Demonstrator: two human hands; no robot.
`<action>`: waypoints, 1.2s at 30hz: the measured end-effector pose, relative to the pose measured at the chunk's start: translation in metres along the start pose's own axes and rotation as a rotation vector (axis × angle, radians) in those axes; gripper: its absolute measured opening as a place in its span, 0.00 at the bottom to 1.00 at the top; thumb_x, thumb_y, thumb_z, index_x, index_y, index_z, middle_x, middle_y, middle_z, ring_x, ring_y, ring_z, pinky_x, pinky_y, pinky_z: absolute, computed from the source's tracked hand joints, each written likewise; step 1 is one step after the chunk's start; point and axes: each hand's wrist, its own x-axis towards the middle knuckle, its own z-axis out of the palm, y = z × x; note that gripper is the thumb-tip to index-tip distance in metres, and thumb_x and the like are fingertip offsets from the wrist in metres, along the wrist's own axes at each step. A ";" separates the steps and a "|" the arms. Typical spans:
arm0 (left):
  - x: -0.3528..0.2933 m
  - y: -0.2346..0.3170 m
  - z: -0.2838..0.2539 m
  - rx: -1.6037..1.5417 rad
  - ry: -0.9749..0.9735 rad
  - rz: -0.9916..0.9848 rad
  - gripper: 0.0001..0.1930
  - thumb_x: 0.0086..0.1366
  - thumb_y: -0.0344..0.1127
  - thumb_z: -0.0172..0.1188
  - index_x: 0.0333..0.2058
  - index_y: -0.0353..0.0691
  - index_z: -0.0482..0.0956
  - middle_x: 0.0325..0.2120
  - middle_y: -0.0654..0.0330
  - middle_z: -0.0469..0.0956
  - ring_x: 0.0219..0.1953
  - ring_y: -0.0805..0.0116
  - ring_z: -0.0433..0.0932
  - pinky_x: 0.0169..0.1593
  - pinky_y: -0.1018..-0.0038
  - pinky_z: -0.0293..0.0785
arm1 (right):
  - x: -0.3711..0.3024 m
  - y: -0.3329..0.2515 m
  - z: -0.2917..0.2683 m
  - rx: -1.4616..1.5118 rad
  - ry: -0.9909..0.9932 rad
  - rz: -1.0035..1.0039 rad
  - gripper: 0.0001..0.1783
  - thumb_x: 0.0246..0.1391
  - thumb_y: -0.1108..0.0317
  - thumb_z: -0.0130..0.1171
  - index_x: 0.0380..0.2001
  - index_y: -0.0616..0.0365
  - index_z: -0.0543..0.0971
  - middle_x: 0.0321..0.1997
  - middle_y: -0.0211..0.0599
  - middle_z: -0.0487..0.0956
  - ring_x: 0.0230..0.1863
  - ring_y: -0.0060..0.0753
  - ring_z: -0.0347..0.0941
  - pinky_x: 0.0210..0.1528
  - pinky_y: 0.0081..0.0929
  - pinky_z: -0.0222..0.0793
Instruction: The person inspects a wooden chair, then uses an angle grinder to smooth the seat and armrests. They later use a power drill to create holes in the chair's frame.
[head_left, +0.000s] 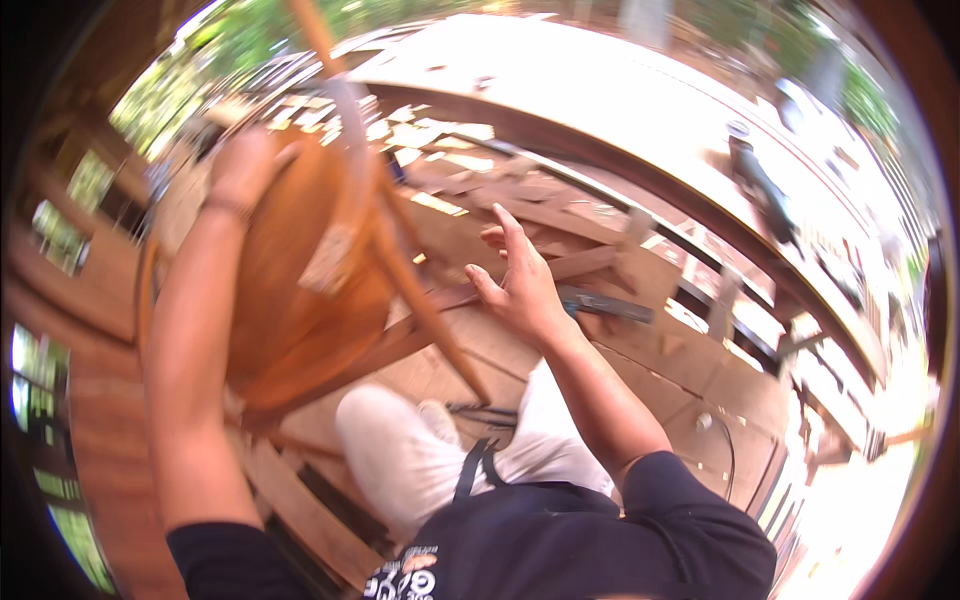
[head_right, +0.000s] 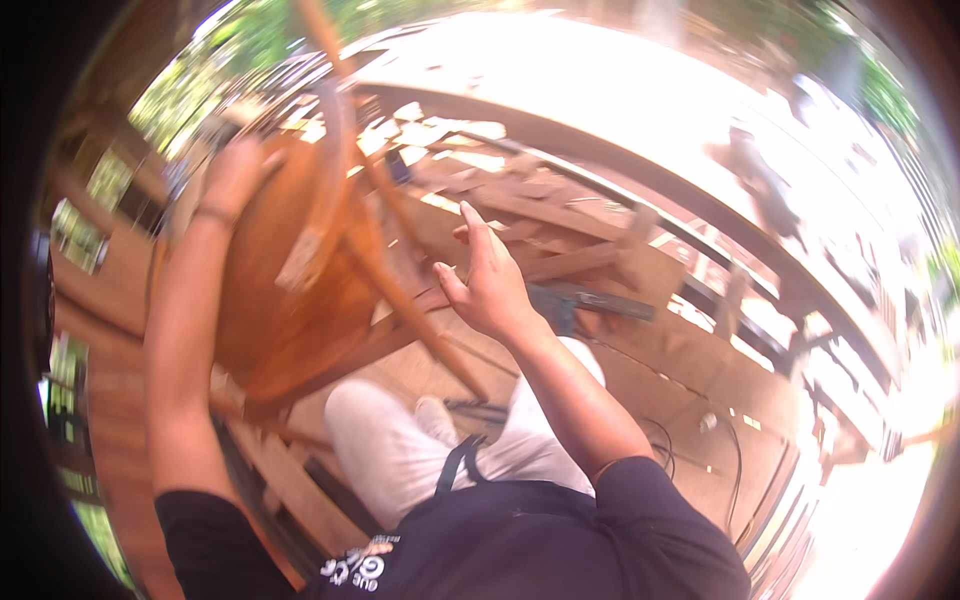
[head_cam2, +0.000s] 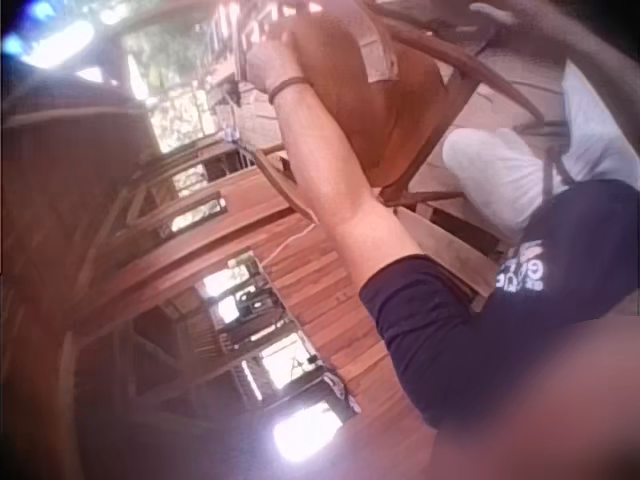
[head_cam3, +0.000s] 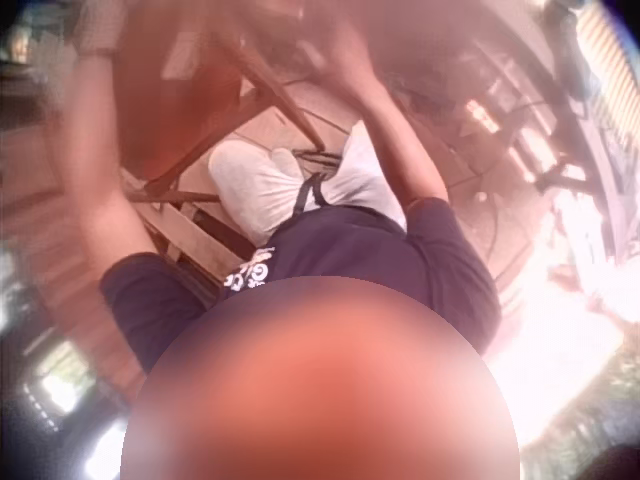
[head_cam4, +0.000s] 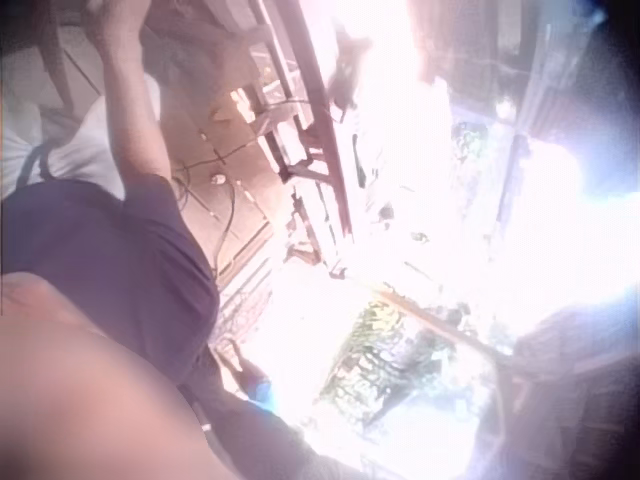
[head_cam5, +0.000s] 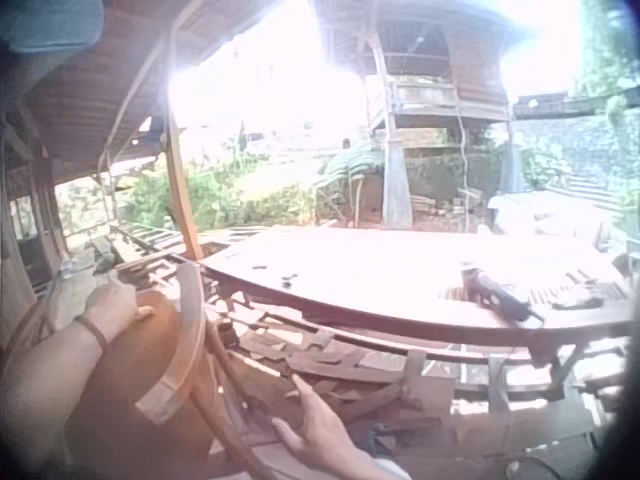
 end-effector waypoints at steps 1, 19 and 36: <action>-0.014 0.017 0.009 0.021 0.002 -0.040 0.28 0.60 0.60 0.62 0.37 0.34 0.83 0.36 0.45 0.83 0.38 0.46 0.83 0.42 0.54 0.79 | 0.002 0.010 -0.036 -0.152 0.122 -0.026 0.39 0.51 0.68 0.65 0.65 0.63 0.62 0.51 0.53 0.76 0.57 0.52 0.72 0.59 0.42 0.67; -0.040 0.085 -0.013 -0.263 -0.347 -0.143 0.20 0.61 0.45 0.58 0.46 0.37 0.82 0.48 0.51 0.81 0.50 0.55 0.81 0.52 0.60 0.78 | 0.105 0.163 -0.399 -1.455 -0.160 0.735 0.33 0.50 0.56 0.64 0.52 0.70 0.71 0.50 0.63 0.78 0.54 0.61 0.75 0.58 0.48 0.69; -0.239 0.136 -0.053 -1.055 0.514 -0.003 0.13 0.58 0.33 0.66 0.40 0.36 0.78 0.31 0.56 0.81 0.34 0.65 0.83 0.38 0.71 0.78 | 0.007 0.111 -0.350 -0.112 0.285 0.558 0.36 0.51 0.45 0.64 0.53 0.61 0.71 0.36 0.41 0.78 0.34 0.32 0.77 0.39 0.32 0.72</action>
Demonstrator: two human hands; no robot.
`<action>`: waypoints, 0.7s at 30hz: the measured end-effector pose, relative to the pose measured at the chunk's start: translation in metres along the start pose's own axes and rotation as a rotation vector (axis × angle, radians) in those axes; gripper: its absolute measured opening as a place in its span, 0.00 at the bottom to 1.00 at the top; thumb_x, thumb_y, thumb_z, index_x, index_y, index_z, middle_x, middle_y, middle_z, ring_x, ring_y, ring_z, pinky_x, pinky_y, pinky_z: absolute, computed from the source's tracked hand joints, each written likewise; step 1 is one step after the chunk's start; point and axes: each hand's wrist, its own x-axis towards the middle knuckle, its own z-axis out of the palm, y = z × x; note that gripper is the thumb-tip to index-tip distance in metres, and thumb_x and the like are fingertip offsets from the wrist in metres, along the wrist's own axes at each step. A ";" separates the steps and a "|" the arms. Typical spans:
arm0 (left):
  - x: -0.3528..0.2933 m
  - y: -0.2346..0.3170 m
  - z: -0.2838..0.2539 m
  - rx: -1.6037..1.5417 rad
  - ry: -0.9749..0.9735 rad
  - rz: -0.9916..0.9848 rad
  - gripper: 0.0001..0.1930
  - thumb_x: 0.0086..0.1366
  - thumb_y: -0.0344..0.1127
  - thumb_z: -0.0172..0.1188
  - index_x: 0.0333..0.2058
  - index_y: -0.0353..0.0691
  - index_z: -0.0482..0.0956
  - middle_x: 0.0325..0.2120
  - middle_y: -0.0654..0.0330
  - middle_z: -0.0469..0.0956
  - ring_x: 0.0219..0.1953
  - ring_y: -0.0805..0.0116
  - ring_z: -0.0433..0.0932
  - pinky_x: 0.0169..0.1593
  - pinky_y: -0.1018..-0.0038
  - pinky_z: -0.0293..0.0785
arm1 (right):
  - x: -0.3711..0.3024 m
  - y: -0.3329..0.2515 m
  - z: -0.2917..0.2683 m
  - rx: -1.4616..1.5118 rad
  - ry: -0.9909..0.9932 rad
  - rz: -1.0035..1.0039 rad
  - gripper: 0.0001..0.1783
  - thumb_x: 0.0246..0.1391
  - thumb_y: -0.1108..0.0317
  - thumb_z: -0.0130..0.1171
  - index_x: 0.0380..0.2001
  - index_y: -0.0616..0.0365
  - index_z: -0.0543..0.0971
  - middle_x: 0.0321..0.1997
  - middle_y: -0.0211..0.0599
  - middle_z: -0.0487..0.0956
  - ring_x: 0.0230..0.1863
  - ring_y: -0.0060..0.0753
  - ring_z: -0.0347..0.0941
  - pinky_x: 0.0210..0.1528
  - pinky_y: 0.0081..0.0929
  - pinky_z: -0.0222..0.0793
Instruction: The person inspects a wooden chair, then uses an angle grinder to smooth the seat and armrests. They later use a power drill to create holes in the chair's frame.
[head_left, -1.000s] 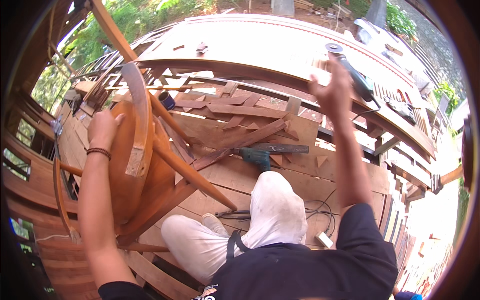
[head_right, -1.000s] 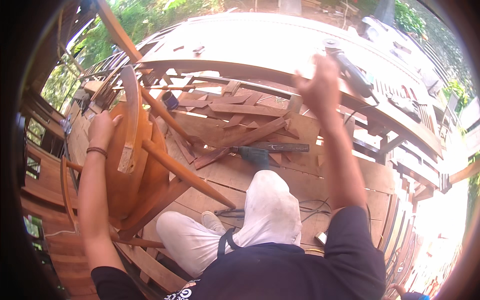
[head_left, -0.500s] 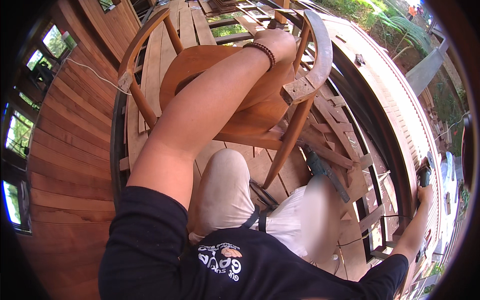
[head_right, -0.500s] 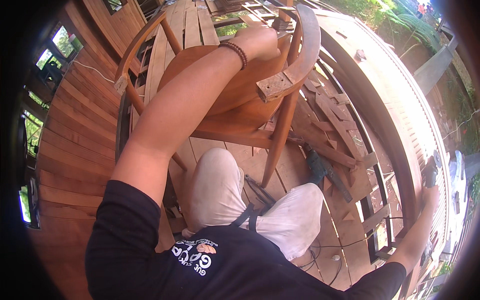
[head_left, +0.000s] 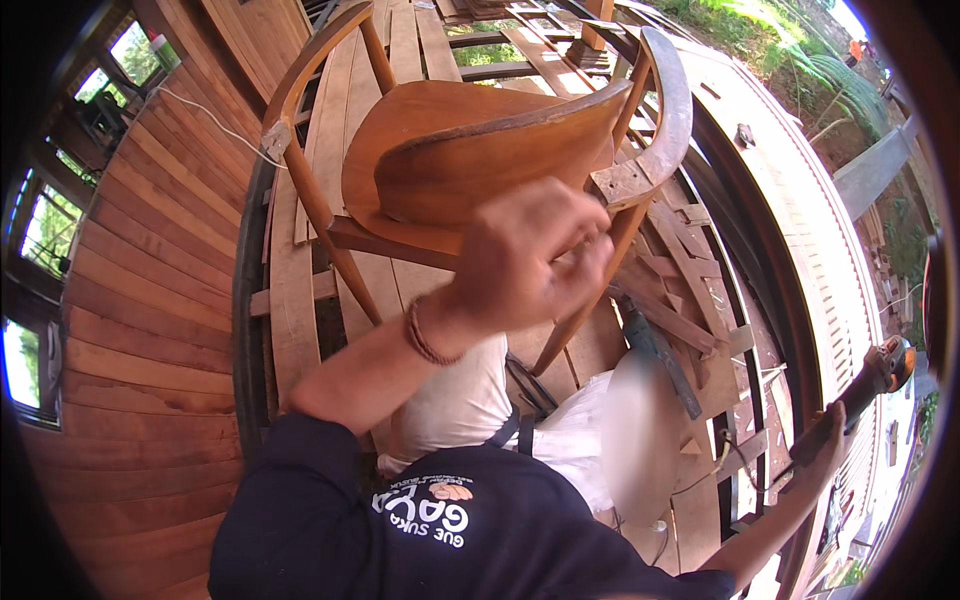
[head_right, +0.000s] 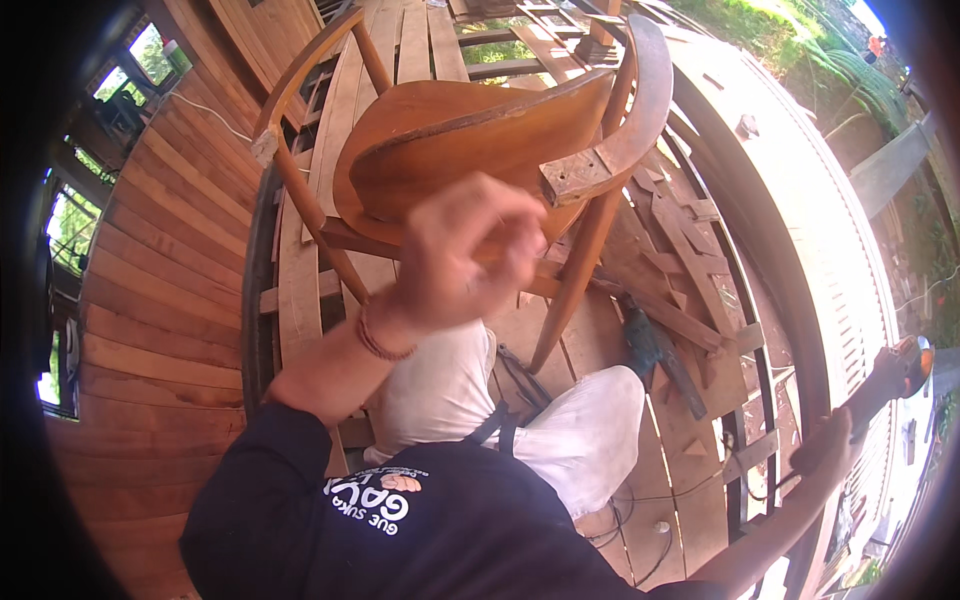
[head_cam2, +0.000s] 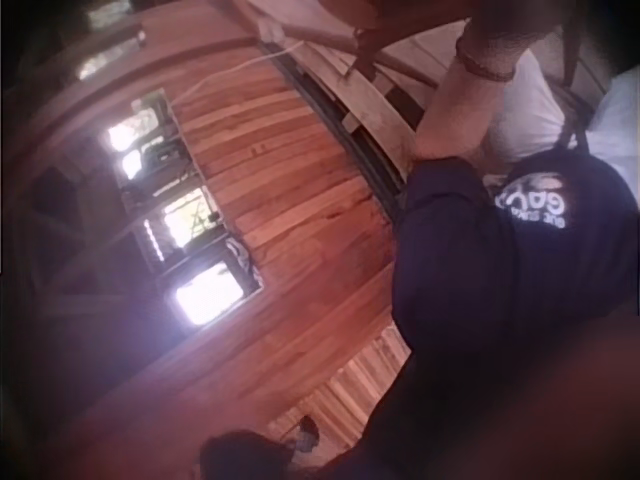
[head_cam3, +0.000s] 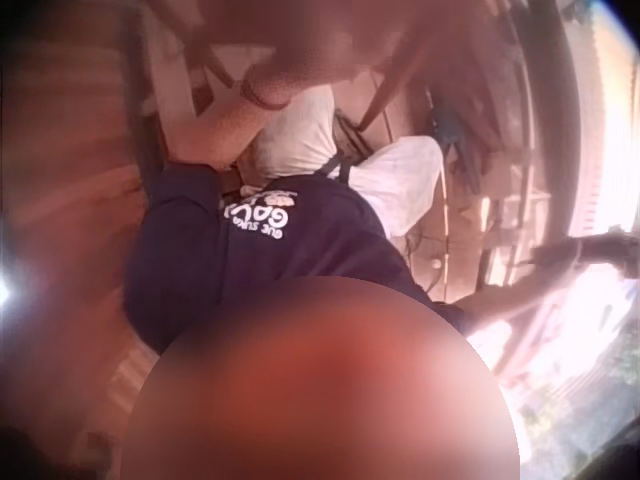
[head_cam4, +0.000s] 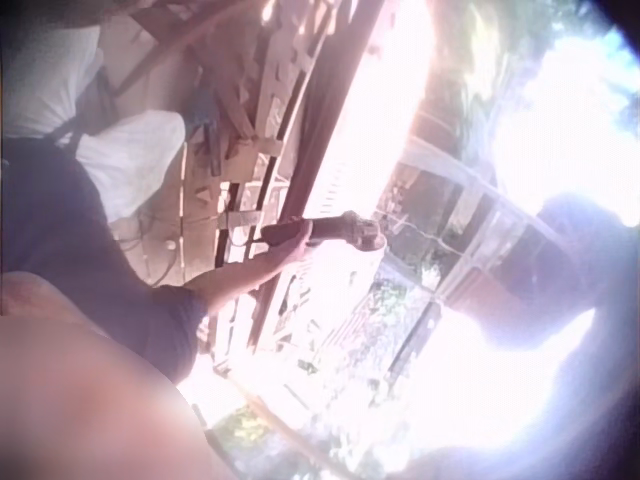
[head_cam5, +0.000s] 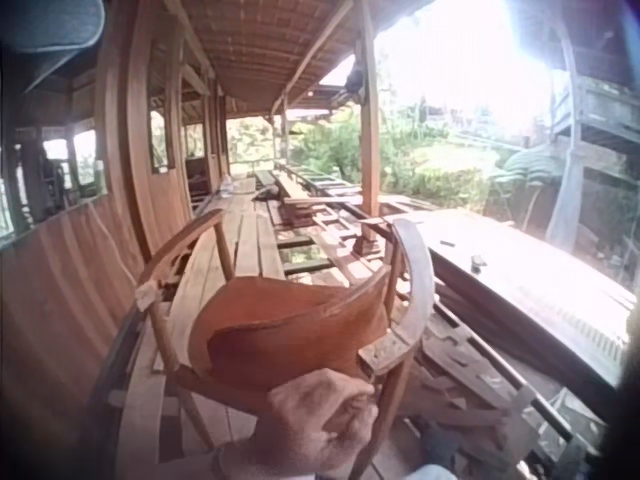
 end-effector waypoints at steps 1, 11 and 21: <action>-0.017 0.011 0.015 -0.156 -0.102 -0.098 0.14 0.59 0.35 0.66 0.41 0.35 0.78 0.32 0.54 0.81 0.36 0.64 0.82 0.41 0.71 0.78 | -0.026 -0.004 0.021 0.132 -0.128 -0.013 0.35 0.52 0.50 0.66 0.56 0.61 0.69 0.35 0.42 0.77 0.36 0.30 0.76 0.38 0.28 0.73; -0.089 0.037 0.156 -1.537 -0.846 -0.587 0.38 0.69 0.63 0.50 0.63 0.35 0.64 0.54 0.60 0.71 0.57 0.71 0.67 0.61 0.72 0.64 | -0.259 -0.014 0.222 0.855 -0.862 0.169 0.48 0.30 0.54 0.76 0.52 0.69 0.66 0.29 0.48 0.78 0.25 0.41 0.79 0.26 0.36 0.79; -0.103 0.046 0.130 -1.207 -0.765 -0.427 0.35 0.72 0.58 0.47 0.64 0.35 0.58 0.56 0.53 0.71 0.60 0.64 0.68 0.62 0.67 0.62 | -0.282 -0.005 0.231 0.811 -0.592 0.261 0.46 0.35 0.58 0.75 0.57 0.64 0.66 0.45 0.42 0.76 0.46 0.39 0.77 0.48 0.34 0.75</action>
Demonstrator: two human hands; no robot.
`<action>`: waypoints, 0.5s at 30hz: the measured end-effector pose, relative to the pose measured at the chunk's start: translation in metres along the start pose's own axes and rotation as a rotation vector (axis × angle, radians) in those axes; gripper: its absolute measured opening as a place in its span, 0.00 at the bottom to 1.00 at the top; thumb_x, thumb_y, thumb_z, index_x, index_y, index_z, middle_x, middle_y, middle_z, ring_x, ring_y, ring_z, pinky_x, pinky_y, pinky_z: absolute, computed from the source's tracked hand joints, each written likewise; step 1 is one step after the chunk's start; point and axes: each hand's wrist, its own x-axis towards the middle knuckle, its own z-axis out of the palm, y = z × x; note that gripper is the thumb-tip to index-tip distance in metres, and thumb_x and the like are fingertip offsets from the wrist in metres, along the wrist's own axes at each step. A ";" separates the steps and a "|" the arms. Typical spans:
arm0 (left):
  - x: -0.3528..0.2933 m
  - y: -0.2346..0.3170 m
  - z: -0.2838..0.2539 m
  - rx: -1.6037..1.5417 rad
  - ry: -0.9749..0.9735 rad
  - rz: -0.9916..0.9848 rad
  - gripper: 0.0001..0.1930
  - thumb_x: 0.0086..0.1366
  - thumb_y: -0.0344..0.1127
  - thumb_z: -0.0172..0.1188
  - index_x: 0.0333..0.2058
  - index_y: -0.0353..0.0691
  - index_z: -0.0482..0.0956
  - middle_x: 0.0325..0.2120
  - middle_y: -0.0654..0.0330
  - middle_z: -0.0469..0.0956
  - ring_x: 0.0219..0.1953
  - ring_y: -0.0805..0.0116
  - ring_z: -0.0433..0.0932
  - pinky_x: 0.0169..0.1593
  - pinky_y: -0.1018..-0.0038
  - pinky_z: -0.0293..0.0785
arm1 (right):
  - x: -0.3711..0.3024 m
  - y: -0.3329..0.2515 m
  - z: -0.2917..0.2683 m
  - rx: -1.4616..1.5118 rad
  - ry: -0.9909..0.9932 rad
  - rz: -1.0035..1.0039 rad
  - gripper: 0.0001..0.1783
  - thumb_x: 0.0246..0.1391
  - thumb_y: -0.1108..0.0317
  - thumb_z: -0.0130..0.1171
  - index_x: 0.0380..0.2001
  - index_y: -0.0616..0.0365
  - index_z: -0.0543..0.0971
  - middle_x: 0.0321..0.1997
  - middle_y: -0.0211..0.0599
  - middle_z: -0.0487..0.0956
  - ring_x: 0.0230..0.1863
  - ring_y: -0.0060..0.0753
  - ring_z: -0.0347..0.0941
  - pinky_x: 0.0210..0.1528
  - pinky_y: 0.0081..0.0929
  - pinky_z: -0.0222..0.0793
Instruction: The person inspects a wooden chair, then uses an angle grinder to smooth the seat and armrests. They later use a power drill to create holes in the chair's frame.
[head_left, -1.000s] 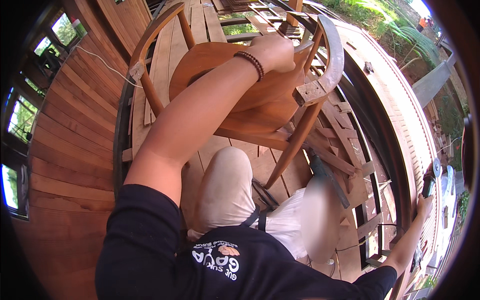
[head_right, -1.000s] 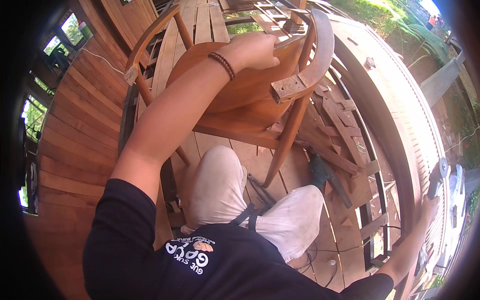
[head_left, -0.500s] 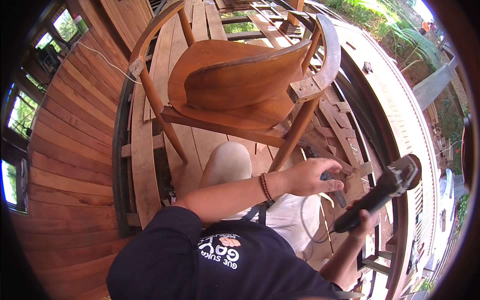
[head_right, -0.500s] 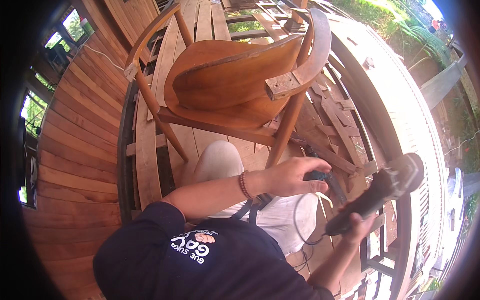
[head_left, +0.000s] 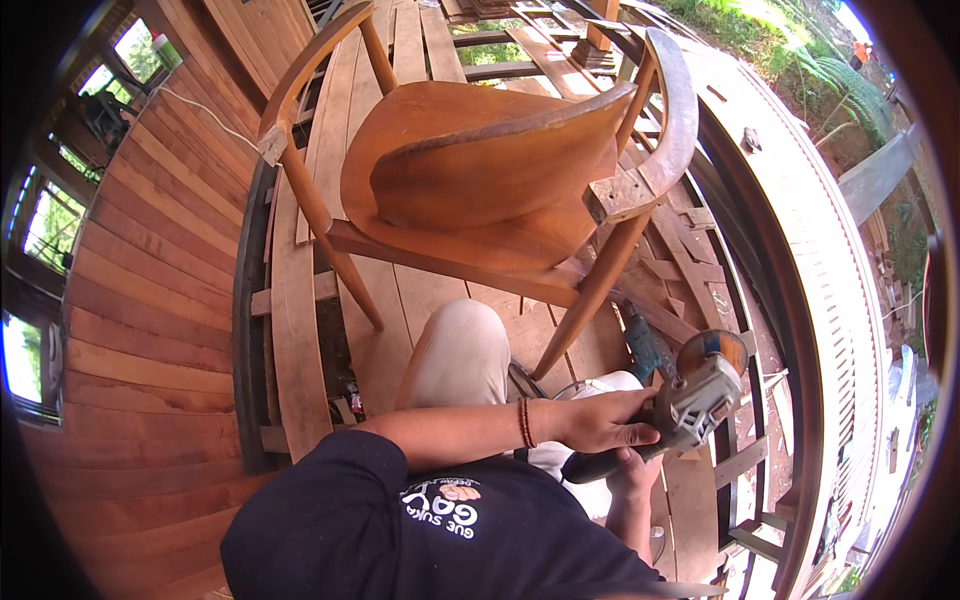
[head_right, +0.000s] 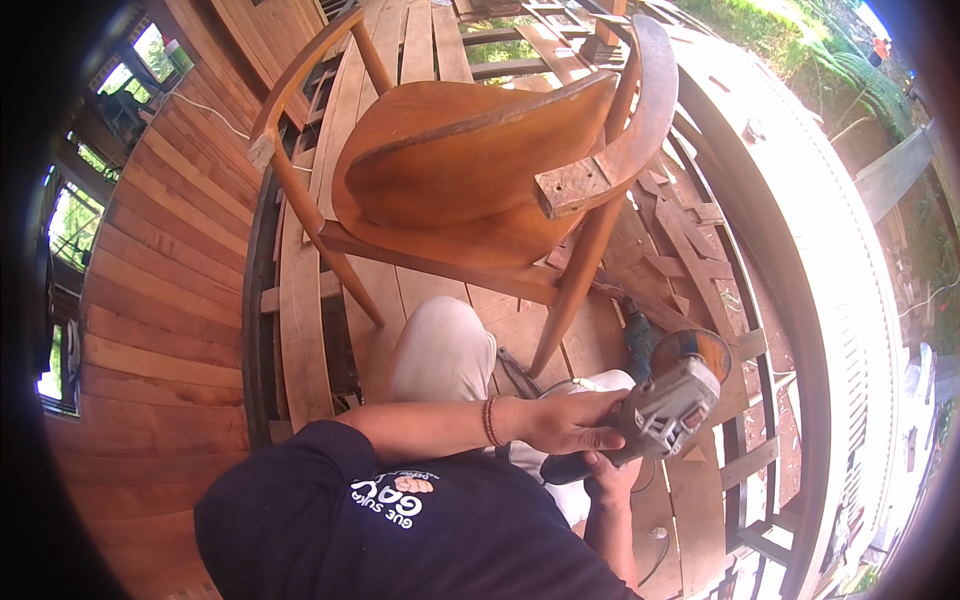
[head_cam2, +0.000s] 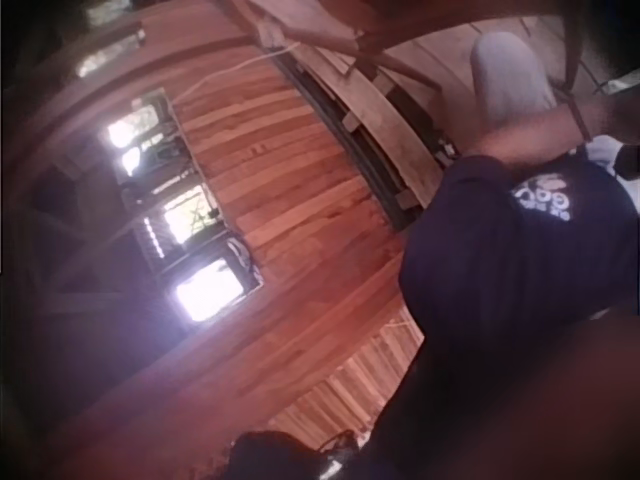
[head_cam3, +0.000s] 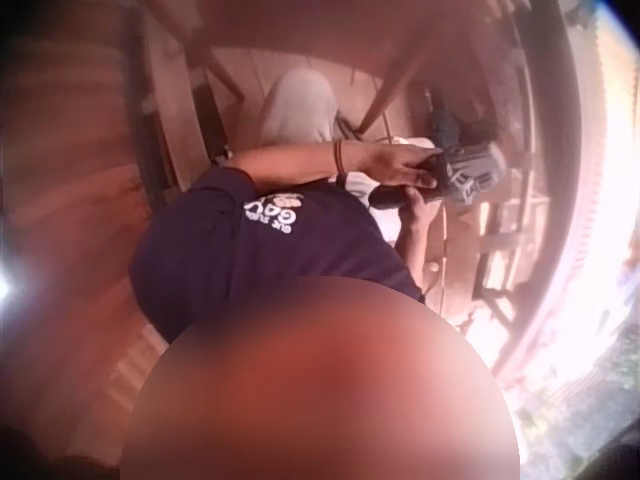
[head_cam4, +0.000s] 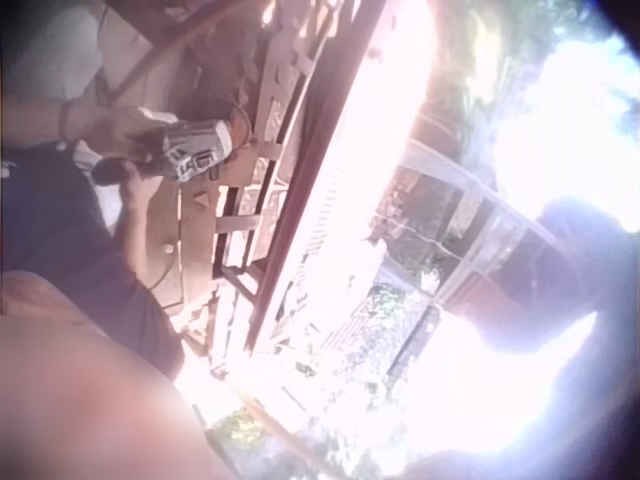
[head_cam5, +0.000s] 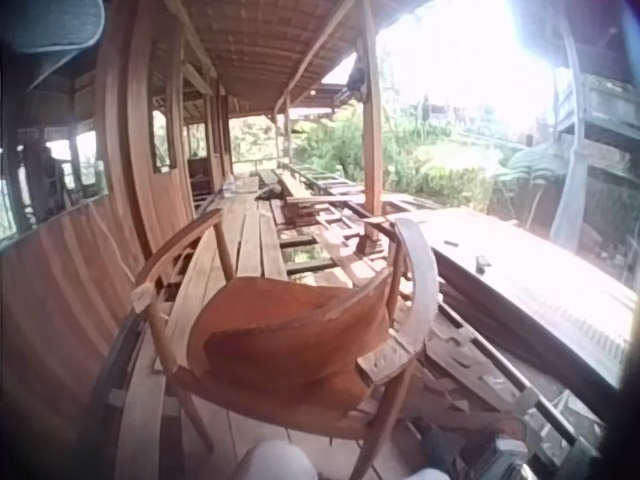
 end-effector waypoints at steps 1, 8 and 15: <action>0.000 -0.011 -0.001 -0.016 -0.035 -0.019 0.35 0.73 0.58 0.46 0.65 0.35 0.58 0.56 0.53 0.71 0.60 0.65 0.67 0.62 0.67 0.62 | 0.001 -0.002 -0.002 0.010 -0.081 0.070 0.45 0.35 0.58 0.75 0.56 0.64 0.67 0.43 0.44 0.77 0.44 0.41 0.78 0.46 0.36 0.76; 0.004 -0.019 -0.034 -0.384 -0.187 -0.418 0.35 0.69 0.58 0.53 0.67 0.45 0.58 0.45 0.59 0.77 0.31 0.75 0.80 0.32 0.77 0.79 | 0.014 0.004 -0.006 0.274 -0.357 0.250 0.35 0.38 0.52 0.68 0.49 0.59 0.71 0.36 0.40 0.73 0.34 0.39 0.72 0.36 0.35 0.70; 0.002 -0.034 -0.023 -0.440 -0.029 -0.353 0.32 0.69 0.61 0.52 0.62 0.46 0.67 0.35 0.67 0.77 0.20 0.82 0.72 0.22 0.82 0.71 | 0.012 0.012 -0.007 0.196 -0.191 0.248 0.35 0.40 0.52 0.68 0.47 0.65 0.71 0.33 0.46 0.77 0.33 0.44 0.77 0.35 0.39 0.76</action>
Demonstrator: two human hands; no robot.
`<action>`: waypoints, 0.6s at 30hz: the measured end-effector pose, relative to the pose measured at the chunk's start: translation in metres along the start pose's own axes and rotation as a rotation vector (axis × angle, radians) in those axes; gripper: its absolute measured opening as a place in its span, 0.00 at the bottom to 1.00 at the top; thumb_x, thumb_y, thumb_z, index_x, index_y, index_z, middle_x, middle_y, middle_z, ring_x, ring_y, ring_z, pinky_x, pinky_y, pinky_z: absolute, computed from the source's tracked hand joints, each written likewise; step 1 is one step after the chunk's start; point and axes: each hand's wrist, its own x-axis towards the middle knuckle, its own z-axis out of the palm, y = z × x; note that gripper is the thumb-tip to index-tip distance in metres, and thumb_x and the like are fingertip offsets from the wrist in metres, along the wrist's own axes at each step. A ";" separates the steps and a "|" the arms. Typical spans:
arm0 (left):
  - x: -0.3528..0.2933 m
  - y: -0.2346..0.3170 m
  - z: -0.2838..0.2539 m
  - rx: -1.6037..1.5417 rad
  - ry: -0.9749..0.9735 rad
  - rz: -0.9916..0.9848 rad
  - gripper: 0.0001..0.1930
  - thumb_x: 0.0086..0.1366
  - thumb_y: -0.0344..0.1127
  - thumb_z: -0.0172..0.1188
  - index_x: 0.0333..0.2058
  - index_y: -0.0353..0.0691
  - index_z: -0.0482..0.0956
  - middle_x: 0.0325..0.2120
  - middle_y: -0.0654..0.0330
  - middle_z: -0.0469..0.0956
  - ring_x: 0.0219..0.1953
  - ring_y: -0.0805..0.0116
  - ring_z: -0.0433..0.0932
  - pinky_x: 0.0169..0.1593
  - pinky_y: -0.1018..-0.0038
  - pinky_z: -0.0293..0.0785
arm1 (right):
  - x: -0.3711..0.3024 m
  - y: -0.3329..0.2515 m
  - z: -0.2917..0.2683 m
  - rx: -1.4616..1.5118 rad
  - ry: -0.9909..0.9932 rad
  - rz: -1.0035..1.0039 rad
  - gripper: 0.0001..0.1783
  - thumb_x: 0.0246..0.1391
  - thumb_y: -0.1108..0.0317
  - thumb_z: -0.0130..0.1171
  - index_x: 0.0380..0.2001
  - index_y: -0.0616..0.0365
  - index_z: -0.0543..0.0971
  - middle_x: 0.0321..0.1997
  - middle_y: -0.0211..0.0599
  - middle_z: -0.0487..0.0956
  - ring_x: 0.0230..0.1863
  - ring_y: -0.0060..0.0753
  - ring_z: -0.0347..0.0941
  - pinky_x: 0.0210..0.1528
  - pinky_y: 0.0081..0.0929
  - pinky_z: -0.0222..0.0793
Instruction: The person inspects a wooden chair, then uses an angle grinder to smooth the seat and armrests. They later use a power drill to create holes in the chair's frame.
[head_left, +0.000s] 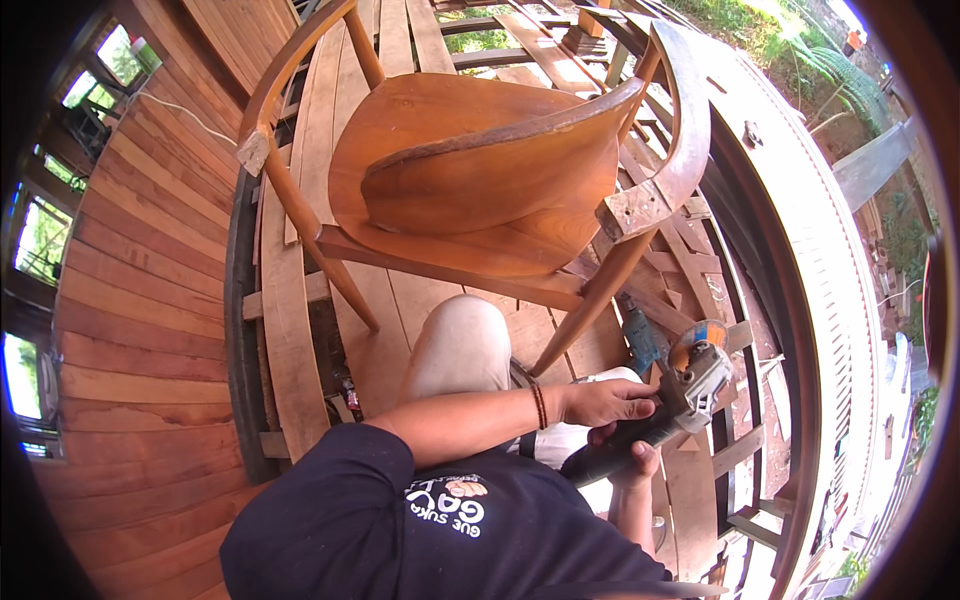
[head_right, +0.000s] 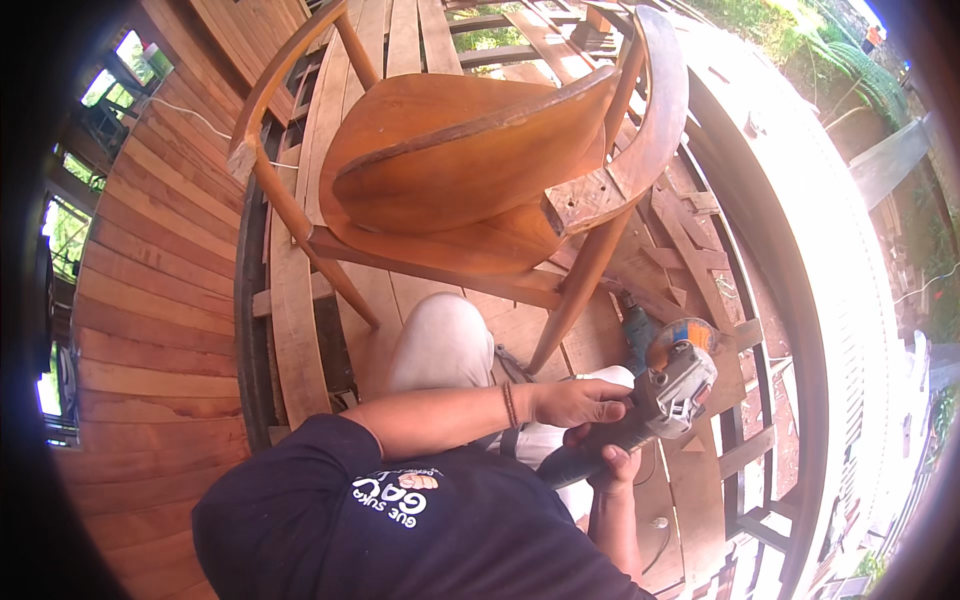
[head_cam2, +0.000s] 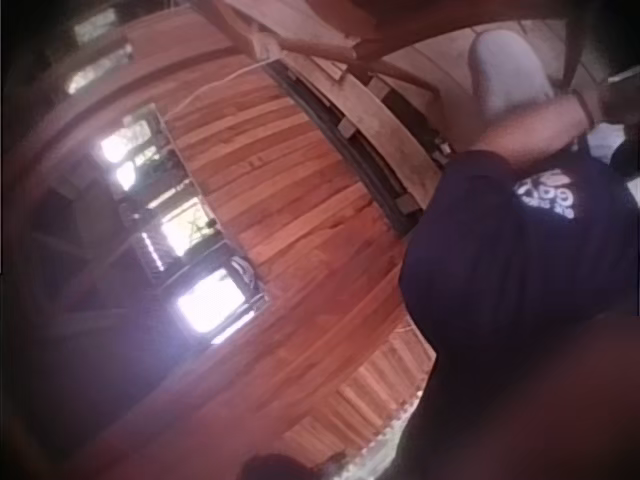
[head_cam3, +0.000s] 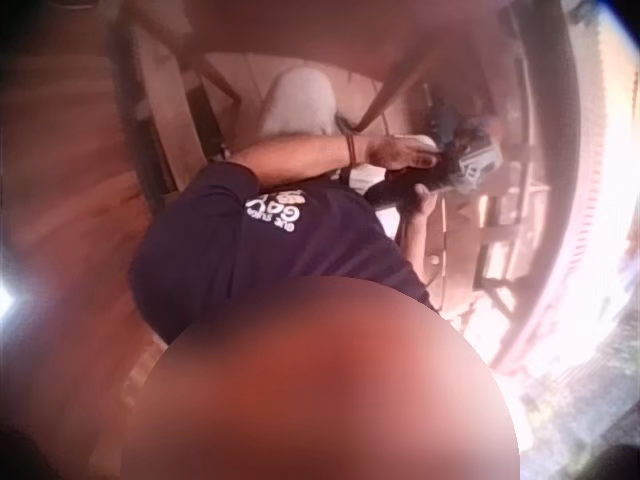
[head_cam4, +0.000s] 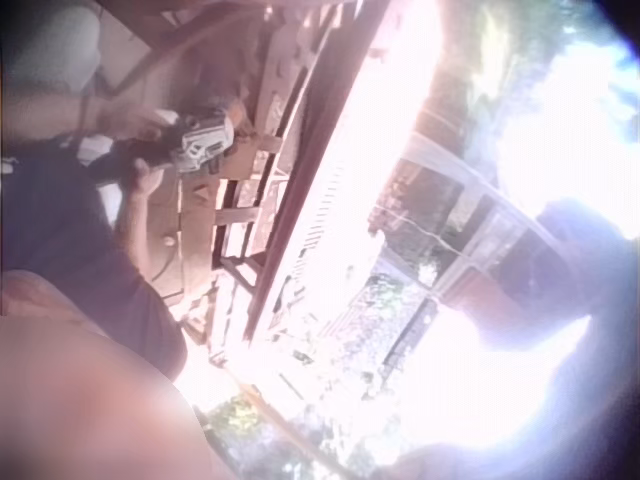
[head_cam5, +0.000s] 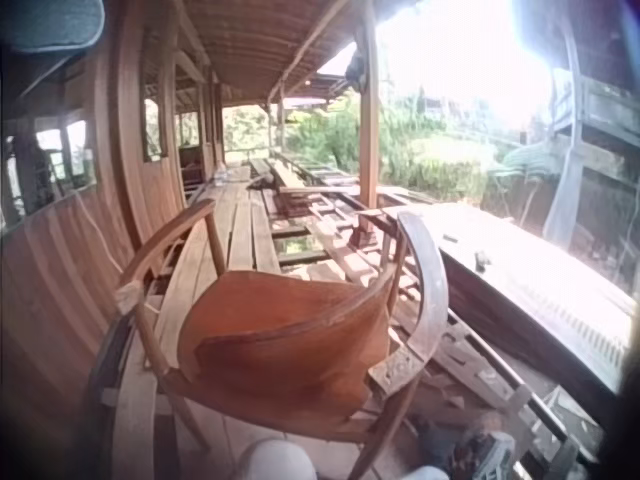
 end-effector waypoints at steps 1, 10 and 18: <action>0.000 -0.005 0.000 -0.004 0.004 0.004 0.32 0.69 0.62 0.51 0.61 0.46 0.69 0.35 0.68 0.76 0.21 0.82 0.72 0.22 0.83 0.70 | -0.001 0.001 0.002 -0.070 0.009 0.000 0.35 0.40 0.49 0.67 0.45 0.65 0.72 0.33 0.45 0.76 0.33 0.43 0.77 0.35 0.37 0.76; -0.002 -0.018 -0.011 -0.033 -0.040 0.124 0.33 0.69 0.59 0.52 0.62 0.38 0.67 0.42 0.64 0.76 0.33 0.79 0.76 0.33 0.80 0.75 | 0.005 -0.001 0.021 -0.158 -0.017 -0.052 0.36 0.40 0.47 0.67 0.45 0.66 0.72 0.34 0.45 0.77 0.33 0.41 0.78 0.34 0.35 0.77; 0.011 -0.030 0.013 0.048 0.117 0.411 0.34 0.68 0.66 0.48 0.44 0.33 0.77 0.35 0.67 0.76 0.41 0.78 0.70 0.47 0.76 0.69 | -0.002 0.019 0.007 -0.113 0.042 -0.180 0.48 0.44 0.44 0.64 0.62 0.62 0.61 0.48 0.49 0.71 0.49 0.47 0.74 0.51 0.40 0.73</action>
